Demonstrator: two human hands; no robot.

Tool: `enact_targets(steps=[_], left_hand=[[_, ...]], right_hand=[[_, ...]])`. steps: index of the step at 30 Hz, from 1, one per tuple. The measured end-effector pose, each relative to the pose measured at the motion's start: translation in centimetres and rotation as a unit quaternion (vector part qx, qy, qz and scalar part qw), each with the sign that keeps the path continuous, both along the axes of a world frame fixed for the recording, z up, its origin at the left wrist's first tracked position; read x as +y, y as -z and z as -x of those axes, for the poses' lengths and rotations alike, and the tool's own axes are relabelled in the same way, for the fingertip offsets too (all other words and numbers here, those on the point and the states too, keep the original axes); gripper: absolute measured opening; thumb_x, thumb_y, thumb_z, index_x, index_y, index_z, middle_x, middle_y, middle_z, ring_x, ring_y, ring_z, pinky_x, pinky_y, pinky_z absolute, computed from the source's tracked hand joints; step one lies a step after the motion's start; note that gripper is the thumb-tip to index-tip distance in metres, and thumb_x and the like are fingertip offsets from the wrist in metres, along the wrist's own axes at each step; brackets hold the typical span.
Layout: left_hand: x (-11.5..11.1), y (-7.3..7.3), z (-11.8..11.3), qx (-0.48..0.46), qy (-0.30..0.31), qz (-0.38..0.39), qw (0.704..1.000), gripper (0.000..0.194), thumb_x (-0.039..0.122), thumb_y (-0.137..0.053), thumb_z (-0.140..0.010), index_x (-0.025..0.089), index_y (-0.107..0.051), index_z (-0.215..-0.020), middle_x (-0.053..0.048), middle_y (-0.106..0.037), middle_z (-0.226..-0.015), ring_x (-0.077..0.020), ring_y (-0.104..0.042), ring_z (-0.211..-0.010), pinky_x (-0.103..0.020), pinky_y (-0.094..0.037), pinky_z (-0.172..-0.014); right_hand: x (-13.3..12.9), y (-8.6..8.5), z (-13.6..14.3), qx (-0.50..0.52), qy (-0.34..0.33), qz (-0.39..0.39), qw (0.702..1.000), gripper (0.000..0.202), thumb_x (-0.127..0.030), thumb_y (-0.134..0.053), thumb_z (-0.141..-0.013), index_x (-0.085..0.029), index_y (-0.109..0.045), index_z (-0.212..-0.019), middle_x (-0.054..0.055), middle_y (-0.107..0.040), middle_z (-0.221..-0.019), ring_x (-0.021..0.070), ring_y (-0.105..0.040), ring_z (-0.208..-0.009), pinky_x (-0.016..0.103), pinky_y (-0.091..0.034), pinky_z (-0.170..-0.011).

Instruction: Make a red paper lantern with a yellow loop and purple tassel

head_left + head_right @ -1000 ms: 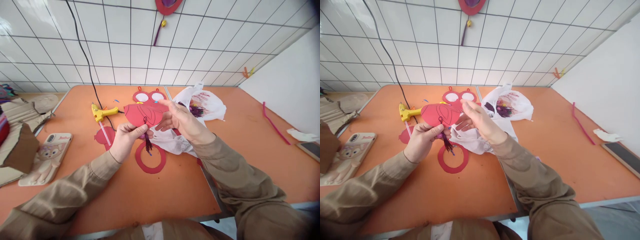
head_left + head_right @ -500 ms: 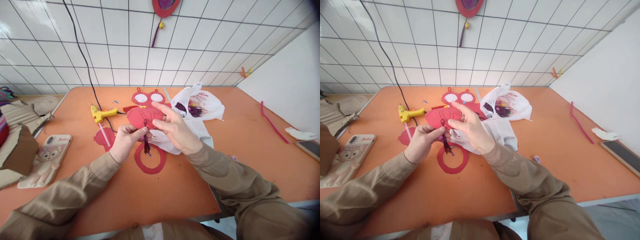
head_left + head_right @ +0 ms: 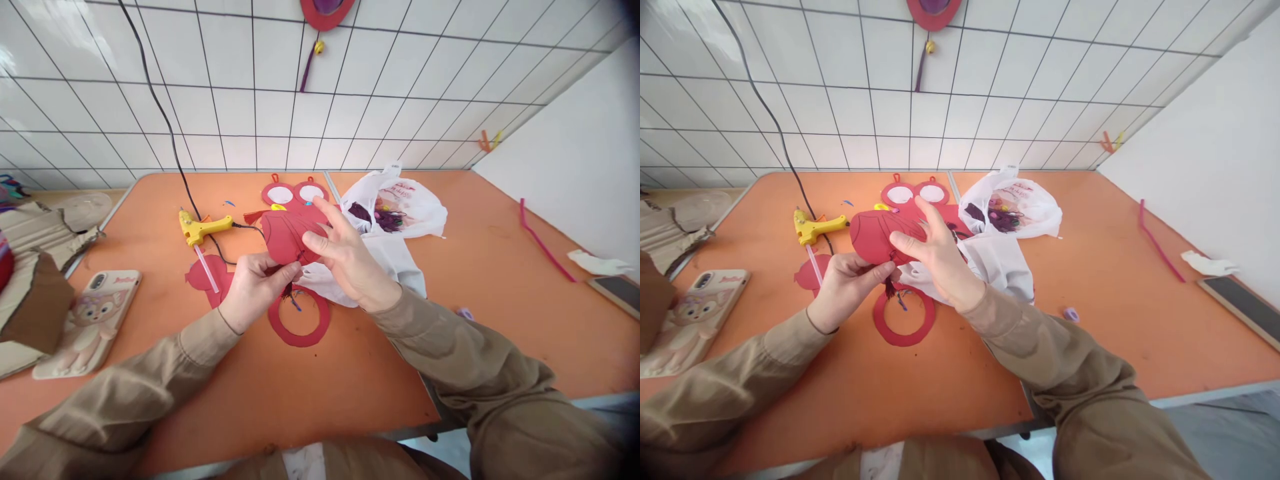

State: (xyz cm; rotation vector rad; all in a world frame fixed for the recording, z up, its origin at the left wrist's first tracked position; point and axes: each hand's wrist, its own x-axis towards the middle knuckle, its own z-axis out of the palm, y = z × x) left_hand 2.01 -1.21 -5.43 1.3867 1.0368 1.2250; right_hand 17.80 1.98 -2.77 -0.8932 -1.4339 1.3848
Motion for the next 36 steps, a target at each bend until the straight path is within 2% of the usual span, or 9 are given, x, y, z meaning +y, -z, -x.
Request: enact_targets(steps=[3,5,8,11,15,19,26,31,36], left_hand=[[0.0,0.0,0.0,0.003,0.002,-0.003,1.000,0.019,0.029,-0.069,-0.079,0.014,-0.072,-0.068,-0.004,-0.070,-0.065,-0.0162,-0.064,-0.064,-0.030,-0.056,-0.066],[0.0,-0.2,0.0,-0.015,0.006,0.010,1.000,0.018,0.029,-0.070,-0.079,0.013,-0.074,-0.070,-0.005,-0.071,-0.066,-0.0163,-0.064,-0.064,-0.030,-0.057,-0.066],[0.0,-0.6,0.0,-0.050,0.005,0.037,0.998,0.018,0.030,-0.072,-0.078,0.014,-0.075,-0.071,-0.005,-0.072,-0.066,-0.0164,-0.066,-0.064,-0.029,-0.058,-0.065],[0.0,-1.0,0.0,-0.071,-0.001,0.058,0.996,0.018,0.030,-0.074,-0.077,0.014,-0.076,-0.070,-0.005,-0.072,-0.064,-0.0154,-0.066,-0.062,-0.026,-0.057,-0.063],[0.0,-1.2,-0.1,-0.100,0.006,0.073,0.992,0.019,0.033,-0.078,-0.074,0.014,-0.077,-0.070,-0.005,-0.073,-0.064,-0.0147,-0.066,-0.061,-0.025,-0.057,-0.062],[0.1,-1.2,-0.1,-0.120,0.019,0.077,0.990,0.021,0.037,-0.081,-0.072,0.016,-0.078,-0.072,-0.005,-0.074,-0.065,-0.0149,-0.068,-0.060,-0.025,-0.057,-0.062],[0.2,-1.0,0.0,-0.127,0.026,0.085,0.988,0.028,0.043,-0.084,-0.067,0.016,-0.077,-0.070,-0.005,-0.074,-0.064,-0.0163,-0.069,-0.058,-0.028,-0.060,-0.062],[0.2,-0.9,0.1,-0.123,0.039,0.082,0.988,0.030,0.044,-0.084,-0.067,0.015,-0.076,-0.069,-0.006,-0.075,-0.066,-0.0177,-0.070,-0.060,-0.030,-0.062,-0.065],[0.2,-0.9,0.1,-0.123,0.040,0.085,0.988,0.030,0.044,-0.084,-0.068,0.015,-0.076,-0.072,-0.008,-0.076,-0.070,-0.0198,-0.072,-0.064,-0.032,-0.062,-0.068]], right_hand=[[-0.2,-0.2,0.2,0.047,0.014,0.062,0.997,0.085,-0.029,-0.078,-0.073,-0.032,-0.036,-0.147,0.006,-0.067,-0.120,0.0246,-0.064,-0.106,0.039,-0.057,-0.084],[-0.2,-0.2,0.2,0.056,0.008,0.060,0.997,0.086,-0.025,-0.079,-0.072,-0.030,-0.037,-0.146,0.005,-0.068,-0.115,0.0225,-0.066,-0.099,0.036,-0.058,-0.082],[-0.2,0.0,0.2,0.060,-0.013,0.063,0.996,0.086,-0.022,-0.077,-0.072,-0.030,-0.035,-0.147,0.002,-0.069,-0.104,0.0182,-0.066,-0.086,0.034,-0.057,-0.076],[-0.3,0.0,0.2,0.043,-0.028,0.074,0.996,0.085,-0.022,-0.074,-0.074,-0.029,-0.033,-0.148,-0.002,-0.067,-0.084,0.0148,-0.062,-0.067,0.034,-0.054,-0.065],[-0.5,-0.1,0.3,0.018,-0.022,0.063,0.998,0.080,-0.021,-0.073,-0.073,-0.028,-0.039,-0.144,-0.005,-0.061,-0.070,0.0145,-0.057,-0.058,0.034,-0.052,-0.059],[-0.5,-0.2,0.3,0.009,-0.018,0.050,0.999,0.073,-0.020,-0.072,-0.073,-0.028,-0.044,-0.140,-0.004,-0.059,-0.069,0.0147,-0.055,-0.056,0.034,-0.051,-0.056],[-0.5,-0.1,0.2,0.034,-0.047,0.051,0.997,0.069,-0.021,-0.072,-0.075,-0.024,-0.043,-0.137,-0.003,-0.064,-0.076,0.0133,-0.059,-0.058,0.034,-0.054,-0.058],[-0.5,0.0,0.2,0.033,-0.049,0.050,0.997,0.062,-0.019,-0.068,-0.077,-0.023,-0.045,-0.135,-0.003,-0.064,-0.073,0.0127,-0.058,-0.055,0.033,-0.053,-0.055],[-0.5,0.2,0.2,-0.009,-0.012,0.019,1.000,0.061,-0.022,-0.070,-0.076,-0.022,-0.049,-0.133,-0.002,-0.066,-0.078,0.0128,-0.059,-0.054,0.034,-0.054,-0.055]])
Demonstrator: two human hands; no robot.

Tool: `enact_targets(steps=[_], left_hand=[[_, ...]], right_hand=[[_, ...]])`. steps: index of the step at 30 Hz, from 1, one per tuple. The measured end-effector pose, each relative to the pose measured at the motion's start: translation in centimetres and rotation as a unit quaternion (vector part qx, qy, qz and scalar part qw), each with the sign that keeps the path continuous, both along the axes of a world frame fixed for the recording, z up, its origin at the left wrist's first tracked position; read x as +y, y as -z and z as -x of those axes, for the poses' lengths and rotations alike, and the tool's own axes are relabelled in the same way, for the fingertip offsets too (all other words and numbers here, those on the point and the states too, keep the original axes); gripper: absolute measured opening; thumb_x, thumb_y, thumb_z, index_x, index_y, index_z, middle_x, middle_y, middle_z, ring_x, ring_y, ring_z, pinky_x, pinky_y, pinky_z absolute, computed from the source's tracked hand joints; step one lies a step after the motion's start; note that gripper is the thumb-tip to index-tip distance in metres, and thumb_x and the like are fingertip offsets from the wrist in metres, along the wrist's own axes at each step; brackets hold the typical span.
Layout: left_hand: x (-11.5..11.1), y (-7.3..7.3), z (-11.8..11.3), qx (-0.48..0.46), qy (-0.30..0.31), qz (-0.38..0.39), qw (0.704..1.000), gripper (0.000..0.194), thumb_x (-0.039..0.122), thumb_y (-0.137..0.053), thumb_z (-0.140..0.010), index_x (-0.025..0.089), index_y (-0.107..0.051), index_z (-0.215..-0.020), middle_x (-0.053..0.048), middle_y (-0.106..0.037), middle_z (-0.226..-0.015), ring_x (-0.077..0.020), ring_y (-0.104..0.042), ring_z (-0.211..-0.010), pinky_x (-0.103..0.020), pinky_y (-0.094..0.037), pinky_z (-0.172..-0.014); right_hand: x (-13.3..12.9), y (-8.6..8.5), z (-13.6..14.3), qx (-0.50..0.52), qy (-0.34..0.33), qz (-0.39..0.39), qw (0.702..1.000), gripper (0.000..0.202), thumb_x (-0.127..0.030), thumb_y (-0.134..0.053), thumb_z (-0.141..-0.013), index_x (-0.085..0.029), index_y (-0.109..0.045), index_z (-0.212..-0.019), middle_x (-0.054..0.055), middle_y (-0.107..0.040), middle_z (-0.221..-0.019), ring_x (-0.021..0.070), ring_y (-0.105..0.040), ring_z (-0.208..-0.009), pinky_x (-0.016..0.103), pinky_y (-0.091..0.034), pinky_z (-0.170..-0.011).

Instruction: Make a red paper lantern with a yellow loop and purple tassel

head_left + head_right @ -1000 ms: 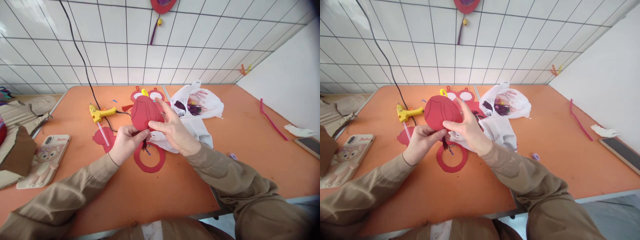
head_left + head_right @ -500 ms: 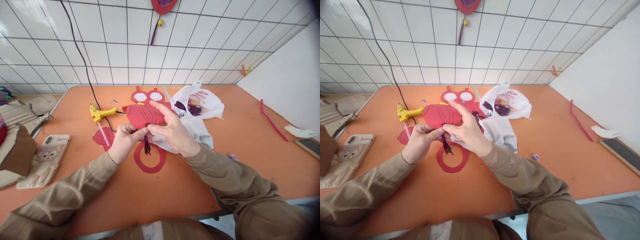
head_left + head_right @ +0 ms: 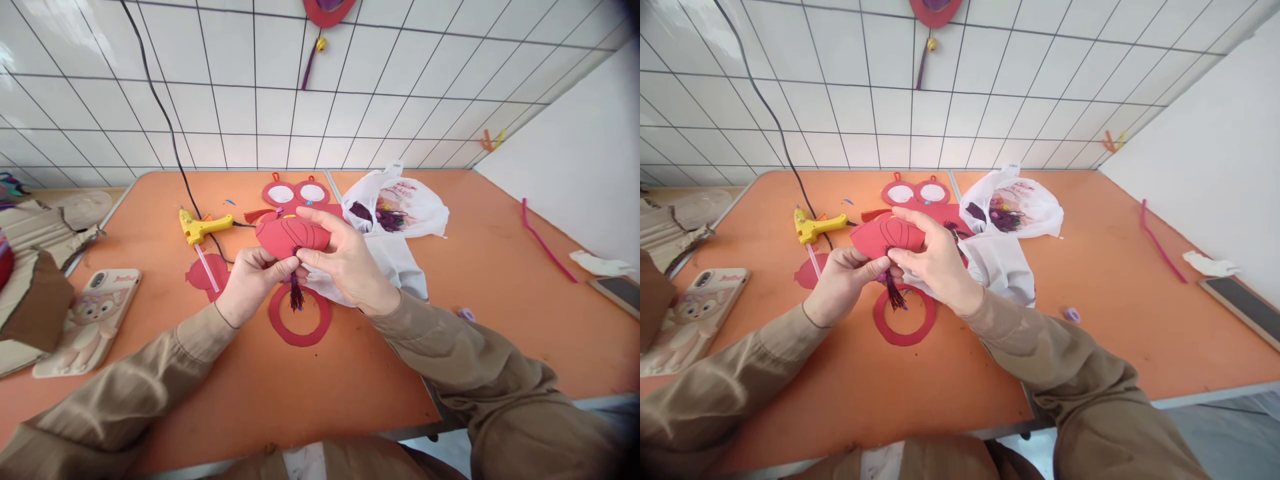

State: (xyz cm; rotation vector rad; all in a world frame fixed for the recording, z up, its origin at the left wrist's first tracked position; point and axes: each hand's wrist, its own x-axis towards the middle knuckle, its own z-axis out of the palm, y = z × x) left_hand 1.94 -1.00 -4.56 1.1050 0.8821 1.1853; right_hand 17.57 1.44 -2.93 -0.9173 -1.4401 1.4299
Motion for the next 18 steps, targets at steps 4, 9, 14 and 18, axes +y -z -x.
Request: enact_targets(steps=[4,9,14,18], left_hand=[[-0.06,-0.08,-0.01,0.007,-0.001,0.011,1.000,0.031,0.045,-0.083,-0.068,0.015,-0.077,-0.074,-0.009,-0.076,-0.071,-0.0208,-0.072,-0.065,-0.033,-0.061,-0.067],[-0.11,-0.29,0.03,0.008,-0.003,0.035,0.999,0.032,0.045,-0.083,-0.067,0.015,-0.077,-0.076,-0.009,-0.077,-0.072,-0.0217,-0.073,-0.069,-0.032,-0.061,-0.068],[-0.18,-0.27,0.13,0.000,-0.003,0.051,0.999,0.028,0.042,-0.081,-0.071,0.015,-0.078,-0.075,-0.008,-0.076,-0.071,-0.0199,-0.072,-0.066,-0.030,-0.060,-0.066],[-0.26,-0.18,0.19,-0.013,0.006,0.058,0.998,0.025,0.040,-0.080,-0.073,0.015,-0.077,-0.073,-0.008,-0.076,-0.071,-0.0187,-0.072,-0.064,-0.029,-0.059,-0.066]], right_hand=[[0.16,0.18,-0.14,-0.050,0.044,-0.064,0.996,0.054,-0.022,-0.070,-0.075,-0.024,-0.057,-0.128,0.006,-0.069,-0.112,0.0177,-0.067,-0.076,0.039,-0.060,-0.071],[0.41,0.60,-0.29,-0.074,0.053,-0.112,0.989,0.052,-0.020,-0.069,-0.077,-0.023,-0.059,-0.128,0.007,-0.065,-0.128,0.0239,-0.067,-0.104,0.044,-0.058,-0.088],[0.36,0.75,-0.26,-0.079,0.052,-0.118,0.989,0.052,-0.021,-0.069,-0.077,-0.023,-0.059,-0.128,0.008,-0.063,-0.130,0.0226,-0.067,-0.103,0.040,-0.059,-0.084],[0.17,0.50,-0.05,-0.060,0.035,-0.093,0.993,0.053,-0.021,-0.069,-0.077,-0.021,-0.059,-0.129,0.007,-0.068,-0.118,0.0168,-0.068,-0.078,0.038,-0.060,-0.071]])
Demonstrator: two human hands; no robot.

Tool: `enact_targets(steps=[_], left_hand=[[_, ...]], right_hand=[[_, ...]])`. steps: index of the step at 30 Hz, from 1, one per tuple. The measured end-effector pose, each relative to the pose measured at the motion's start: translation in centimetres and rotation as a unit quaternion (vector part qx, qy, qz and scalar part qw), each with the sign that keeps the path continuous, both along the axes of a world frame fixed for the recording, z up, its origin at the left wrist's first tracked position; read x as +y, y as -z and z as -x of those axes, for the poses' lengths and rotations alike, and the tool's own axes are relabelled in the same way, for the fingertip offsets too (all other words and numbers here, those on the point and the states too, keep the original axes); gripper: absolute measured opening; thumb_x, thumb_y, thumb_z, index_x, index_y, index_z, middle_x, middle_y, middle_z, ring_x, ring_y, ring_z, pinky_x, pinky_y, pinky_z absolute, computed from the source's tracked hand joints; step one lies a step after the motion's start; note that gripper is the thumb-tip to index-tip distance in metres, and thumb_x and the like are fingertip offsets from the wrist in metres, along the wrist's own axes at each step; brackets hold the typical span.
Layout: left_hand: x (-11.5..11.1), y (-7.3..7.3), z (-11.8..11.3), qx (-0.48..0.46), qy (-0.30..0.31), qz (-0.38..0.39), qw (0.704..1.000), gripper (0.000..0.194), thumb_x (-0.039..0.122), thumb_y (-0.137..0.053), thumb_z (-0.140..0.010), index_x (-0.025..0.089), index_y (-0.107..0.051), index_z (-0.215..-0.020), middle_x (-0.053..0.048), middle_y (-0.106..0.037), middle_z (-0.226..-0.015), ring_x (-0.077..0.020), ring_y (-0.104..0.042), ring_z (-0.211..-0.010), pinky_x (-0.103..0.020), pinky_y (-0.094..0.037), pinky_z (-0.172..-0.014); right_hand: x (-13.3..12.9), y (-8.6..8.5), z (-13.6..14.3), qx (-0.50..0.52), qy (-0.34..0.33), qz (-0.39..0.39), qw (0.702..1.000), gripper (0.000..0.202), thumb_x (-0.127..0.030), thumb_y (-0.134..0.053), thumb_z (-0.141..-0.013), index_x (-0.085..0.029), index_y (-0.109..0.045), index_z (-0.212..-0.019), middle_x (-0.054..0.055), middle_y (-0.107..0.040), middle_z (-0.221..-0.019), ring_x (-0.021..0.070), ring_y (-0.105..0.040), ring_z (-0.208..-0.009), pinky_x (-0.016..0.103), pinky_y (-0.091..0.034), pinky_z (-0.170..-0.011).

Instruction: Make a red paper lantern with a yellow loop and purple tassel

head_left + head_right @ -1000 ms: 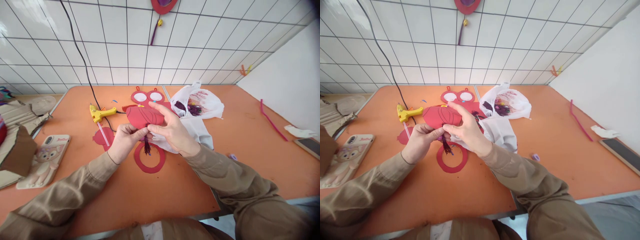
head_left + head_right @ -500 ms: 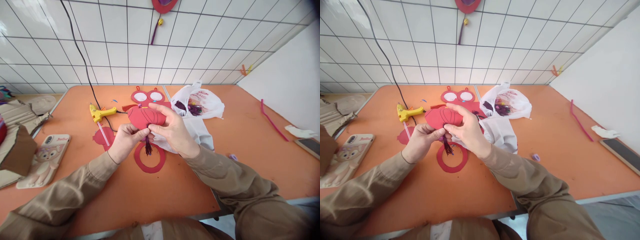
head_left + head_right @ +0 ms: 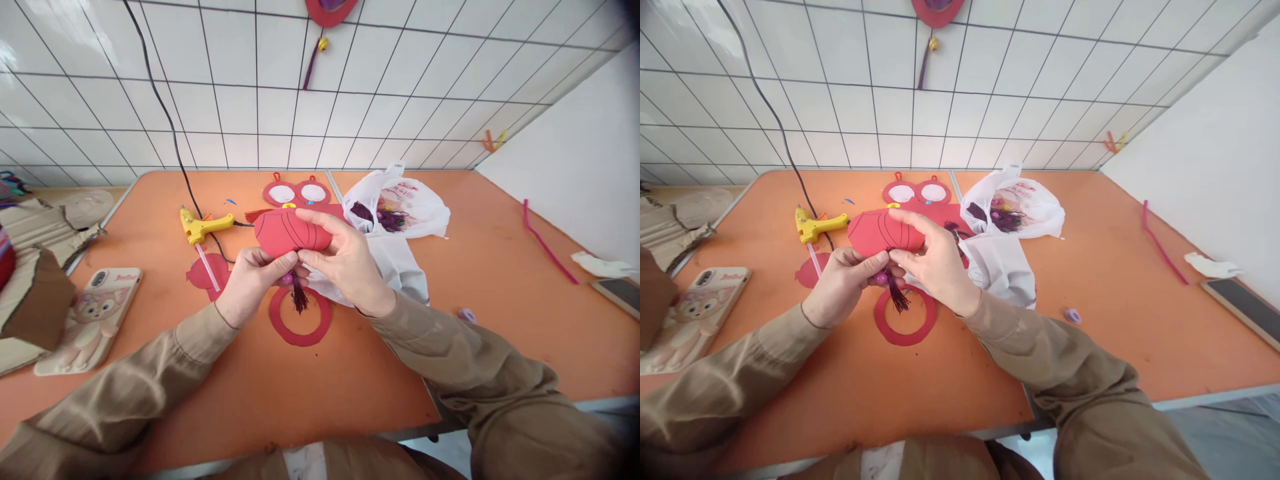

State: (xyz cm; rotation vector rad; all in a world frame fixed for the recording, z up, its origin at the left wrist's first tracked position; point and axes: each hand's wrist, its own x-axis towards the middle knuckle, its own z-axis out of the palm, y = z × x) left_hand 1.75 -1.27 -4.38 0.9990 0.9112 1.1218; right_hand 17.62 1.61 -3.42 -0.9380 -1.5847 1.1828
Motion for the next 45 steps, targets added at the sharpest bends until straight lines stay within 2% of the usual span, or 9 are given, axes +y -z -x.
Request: enact_targets(steps=[3,7,13,20,26,32,36,39,45], left_hand=[[0.0,0.0,0.0,-0.006,-0.001,0.000,1.000,0.025,0.039,-0.079,-0.074,0.015,-0.077,-0.071,-0.008,-0.076,-0.070,-0.0188,-0.071,-0.063,-0.029,-0.059,-0.065],[0.0,0.0,0.0,-0.006,-0.018,-0.004,1.000,0.027,0.041,-0.078,-0.075,0.015,-0.075,-0.068,-0.008,-0.076,-0.069,-0.0193,-0.071,-0.062,-0.029,-0.058,-0.062],[0.0,0.1,-0.1,0.005,-0.033,-0.003,0.999,0.036,0.040,-0.078,-0.074,0.016,-0.064,-0.053,-0.008,-0.075,-0.066,-0.0203,-0.071,-0.062,-0.030,-0.058,-0.062],[-0.1,-0.1,-0.2,0.033,-0.032,-0.018,0.999,0.026,0.039,-0.077,-0.074,0.014,-0.075,-0.069,-0.008,-0.075,-0.067,-0.0191,-0.071,-0.062,-0.028,-0.057,-0.063],[-0.3,-0.3,-0.4,0.039,-0.036,-0.012,0.999,0.023,0.036,-0.075,-0.075,0.013,-0.075,-0.071,-0.009,-0.075,-0.068,-0.0196,-0.071,-0.063,-0.029,-0.057,-0.063],[-0.1,0.1,-0.1,0.009,-0.006,0.003,1.000,0.022,0.035,-0.071,-0.077,0.013,-0.073,-0.071,-0.008,-0.074,-0.067,-0.0220,-0.071,-0.065,-0.034,-0.058,-0.067],[-0.1,0.0,-0.1,0.007,-0.020,0.011,1.000,0.018,0.030,-0.071,-0.073,0.014,-0.069,-0.064,-0.005,-0.070,-0.061,-0.0216,-0.070,-0.061,-0.034,-0.058,-0.065],[-0.2,-0.1,-0.4,0.017,-0.028,-0.001,0.999,0.019,0.030,-0.074,-0.071,0.014,-0.070,-0.063,-0.004,-0.069,-0.059,-0.0180,-0.067,-0.057,-0.031,-0.056,-0.062],[-0.2,0.1,-0.4,0.012,-0.046,-0.024,0.999,0.020,0.034,-0.078,-0.073,0.015,-0.075,-0.071,-0.004,-0.071,-0.062,-0.0147,-0.065,-0.056,-0.028,-0.056,-0.061]], right_hand=[[-0.2,-0.2,0.1,0.019,-0.013,0.034,0.999,0.054,-0.021,-0.069,-0.076,-0.021,-0.058,-0.129,0.003,-0.070,-0.093,0.0138,-0.063,-0.062,0.037,-0.058,-0.062],[-0.3,-0.4,0.0,0.034,-0.038,0.042,0.998,0.050,-0.022,-0.069,-0.077,-0.023,-0.060,-0.126,-0.003,-0.064,-0.073,0.0136,-0.060,-0.057,0.036,-0.055,-0.058],[-0.2,-0.1,-0.1,0.062,-0.037,0.065,0.995,0.034,-0.030,-0.066,-0.083,-0.019,-0.063,-0.115,-0.005,-0.058,-0.059,0.0137,-0.058,-0.051,0.035,-0.053,-0.054],[-0.2,0.1,0.2,0.082,-0.029,0.095,0.992,0.032,-0.032,-0.070,-0.080,-0.019,-0.063,-0.108,-0.006,-0.056,-0.057,0.0132,-0.057,-0.049,0.034,-0.053,-0.051],[-0.2,0.0,0.3,0.011,0.021,0.024,0.999,0.031,-0.027,-0.072,-0.075,-0.019,-0.067,-0.105,0.002,-0.067,-0.079,0.0147,-0.061,-0.061,0.036,-0.055,-0.060],[-0.2,0.0,0.3,-0.018,0.049,0.008,0.999,0.040,-0.028,-0.070,-0.076,-0.018,-0.065,-0.114,0.007,-0.071,-0.097,0.0124,-0.057,-0.053,0.036,-0.053,-0.053],[-0.1,0.6,0.3,-0.022,0.077,-0.060,0.995,0.039,-0.023,-0.069,-0.077,-0.021,-0.066,-0.116,0.008,-0.069,-0.116,0.0202,-0.068,-0.083,0.040,-0.059,-0.072],[-0.2,1.1,0.3,-0.033,0.103,-0.126,0.986,0.041,-0.020,-0.065,-0.080,-0.024,-0.064,-0.121,0.008,-0.065,-0.125,0.0240,-0.066,-0.105,0.044,-0.056,-0.091],[-0.6,1.2,0.1,-0.025,0.078,-0.139,0.987,0.040,-0.025,-0.064,-0.085,-0.026,-0.062,-0.125,0.007,-0.062,-0.131,0.0242,-0.063,-0.112,0.044,-0.054,-0.097]])
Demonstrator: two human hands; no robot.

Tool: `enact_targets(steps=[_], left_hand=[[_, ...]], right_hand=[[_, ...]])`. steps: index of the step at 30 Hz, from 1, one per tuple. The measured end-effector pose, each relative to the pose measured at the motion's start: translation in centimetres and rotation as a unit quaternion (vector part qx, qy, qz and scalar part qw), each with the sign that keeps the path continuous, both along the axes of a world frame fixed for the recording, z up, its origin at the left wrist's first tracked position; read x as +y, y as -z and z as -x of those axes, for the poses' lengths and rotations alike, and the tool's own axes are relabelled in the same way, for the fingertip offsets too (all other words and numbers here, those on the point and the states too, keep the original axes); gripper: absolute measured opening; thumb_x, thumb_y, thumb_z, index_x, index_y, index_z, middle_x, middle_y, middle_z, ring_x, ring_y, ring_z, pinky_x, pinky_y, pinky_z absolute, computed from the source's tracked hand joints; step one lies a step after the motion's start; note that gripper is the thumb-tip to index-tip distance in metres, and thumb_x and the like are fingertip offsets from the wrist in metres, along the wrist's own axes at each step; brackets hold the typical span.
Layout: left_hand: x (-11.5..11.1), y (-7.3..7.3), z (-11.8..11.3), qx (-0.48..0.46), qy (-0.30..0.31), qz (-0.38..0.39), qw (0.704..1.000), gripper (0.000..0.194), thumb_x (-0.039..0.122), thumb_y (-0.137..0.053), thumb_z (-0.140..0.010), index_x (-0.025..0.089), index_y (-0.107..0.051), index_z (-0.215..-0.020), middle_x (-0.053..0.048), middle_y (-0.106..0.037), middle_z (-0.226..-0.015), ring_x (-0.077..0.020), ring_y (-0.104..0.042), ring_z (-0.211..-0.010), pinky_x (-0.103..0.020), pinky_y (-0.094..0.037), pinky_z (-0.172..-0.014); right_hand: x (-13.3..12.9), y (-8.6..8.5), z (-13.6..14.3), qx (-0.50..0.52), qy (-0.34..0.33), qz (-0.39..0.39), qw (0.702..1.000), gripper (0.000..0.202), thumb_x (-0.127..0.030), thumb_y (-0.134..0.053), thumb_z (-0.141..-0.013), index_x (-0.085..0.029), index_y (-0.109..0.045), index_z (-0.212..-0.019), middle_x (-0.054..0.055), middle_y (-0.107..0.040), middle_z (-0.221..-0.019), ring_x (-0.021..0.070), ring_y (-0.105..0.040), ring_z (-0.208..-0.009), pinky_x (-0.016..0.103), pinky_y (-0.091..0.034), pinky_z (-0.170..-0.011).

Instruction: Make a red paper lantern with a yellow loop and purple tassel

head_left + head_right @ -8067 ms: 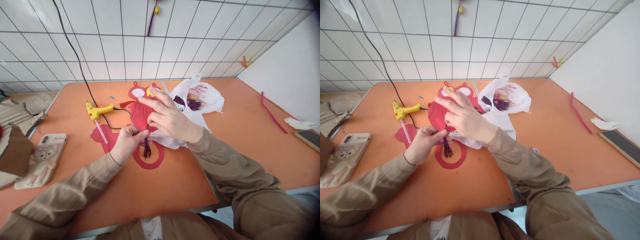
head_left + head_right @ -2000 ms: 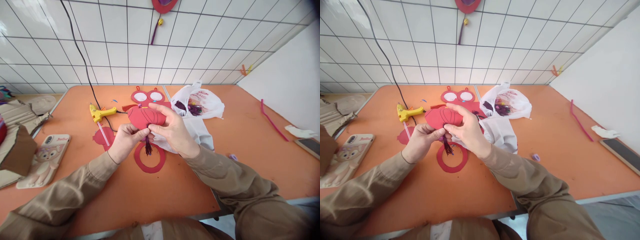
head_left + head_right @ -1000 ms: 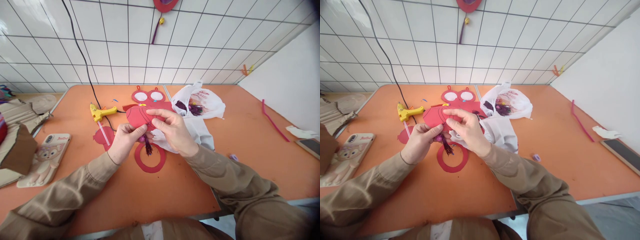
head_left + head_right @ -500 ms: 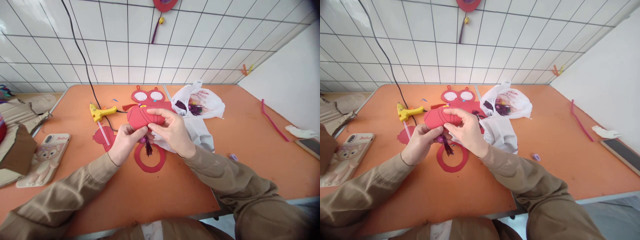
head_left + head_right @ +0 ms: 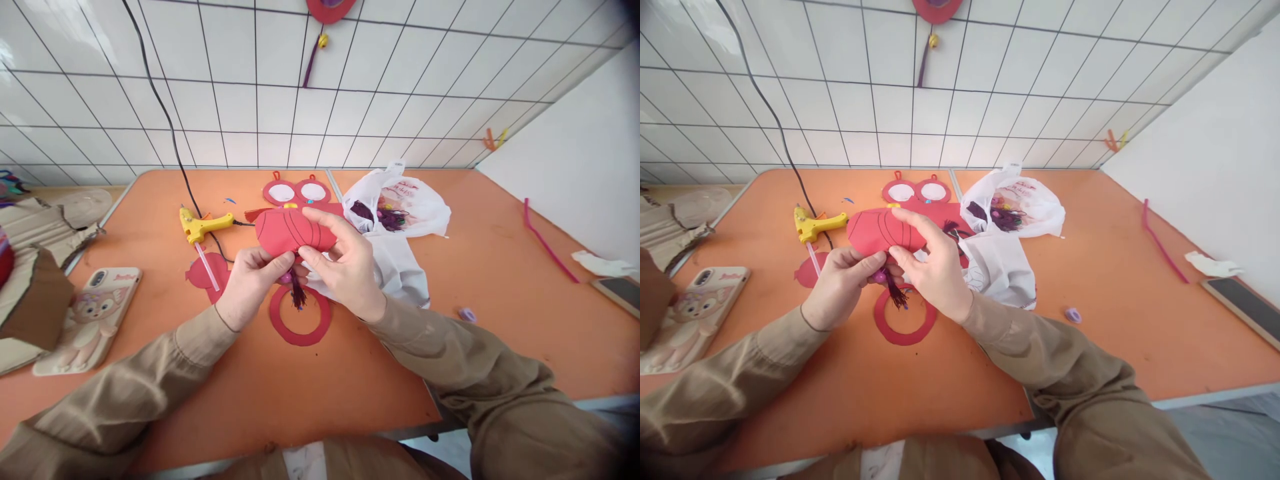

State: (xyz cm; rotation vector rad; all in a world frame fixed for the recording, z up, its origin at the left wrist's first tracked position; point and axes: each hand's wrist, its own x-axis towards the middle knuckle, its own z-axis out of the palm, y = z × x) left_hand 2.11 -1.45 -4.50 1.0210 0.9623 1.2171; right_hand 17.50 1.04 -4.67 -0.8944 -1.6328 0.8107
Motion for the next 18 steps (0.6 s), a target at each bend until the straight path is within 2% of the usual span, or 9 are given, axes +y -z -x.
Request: enact_targets(steps=[4,7,9,13,16,18], left_hand=[[0.07,0.28,0.27,-0.037,0.028,0.015,0.999,0.021,0.035,-0.075,-0.078,0.015,-0.076,-0.076,-0.006,-0.075,-0.067,-0.0181,-0.070,-0.062,-0.030,-0.058,-0.066],[0.02,0.34,0.35,-0.050,0.031,0.014,0.998,0.019,0.034,-0.076,-0.078,0.014,-0.077,-0.077,-0.007,-0.075,-0.067,-0.0174,-0.071,-0.062,-0.027,-0.058,-0.064],[-0.04,0.28,0.31,-0.047,0.032,0.007,0.998,0.020,0.034,-0.076,-0.078,0.014,-0.078,-0.079,-0.006,-0.076,-0.068,-0.0168,-0.071,-0.063,-0.025,-0.057,-0.064],[-0.13,-0.06,0.03,-0.037,0.026,-0.005,0.999,0.024,0.037,-0.082,-0.072,0.014,-0.078,-0.078,-0.006,-0.076,-0.067,-0.0170,-0.071,-0.062,-0.025,-0.057,-0.062],[-0.12,-0.25,-0.19,-0.037,0.012,-0.008,0.999,0.025,0.037,-0.085,-0.066,0.014,-0.078,-0.073,-0.005,-0.075,-0.064,-0.0169,-0.070,-0.058,-0.025,-0.058,-0.060],[-0.10,-0.24,-0.25,-0.037,0.005,-0.010,0.999,0.022,0.035,-0.084,-0.067,0.014,-0.078,-0.071,-0.006,-0.075,-0.063,-0.0165,-0.070,-0.057,-0.025,-0.058,-0.060]], right_hand=[[-0.02,-0.37,-0.12,0.012,-0.015,0.031,0.999,0.035,-0.029,-0.063,-0.087,-0.024,-0.064,-0.122,0.006,-0.066,-0.123,0.0212,-0.067,-0.099,0.039,-0.057,-0.084],[0.04,-0.42,-0.07,0.004,-0.011,0.041,0.999,0.036,-0.029,-0.063,-0.087,-0.023,-0.063,-0.123,0.007,-0.067,-0.123,0.0164,-0.067,-0.078,0.036,-0.058,-0.069],[0.15,-0.27,0.00,0.004,-0.015,0.036,0.999,0.038,-0.029,-0.063,-0.086,-0.021,-0.063,-0.123,0.008,-0.067,-0.123,0.0150,-0.066,-0.073,0.034,-0.057,-0.062],[0.35,0.16,0.13,0.001,-0.007,-0.001,1.000,0.037,-0.025,-0.064,-0.084,-0.020,-0.064,-0.120,0.009,-0.067,-0.122,0.0198,-0.068,-0.090,0.034,-0.059,-0.069],[0.35,0.33,0.14,-0.008,-0.005,0.006,1.000,0.039,-0.023,-0.064,-0.083,-0.020,-0.064,-0.122,0.008,-0.068,-0.121,0.0169,-0.067,-0.080,0.034,-0.058,-0.067],[0.31,0.33,0.13,-0.013,-0.004,0.006,1.000,0.039,-0.022,-0.065,-0.082,-0.020,-0.064,-0.121,0.008,-0.069,-0.119,0.0153,-0.066,-0.075,0.035,-0.058,-0.067]])
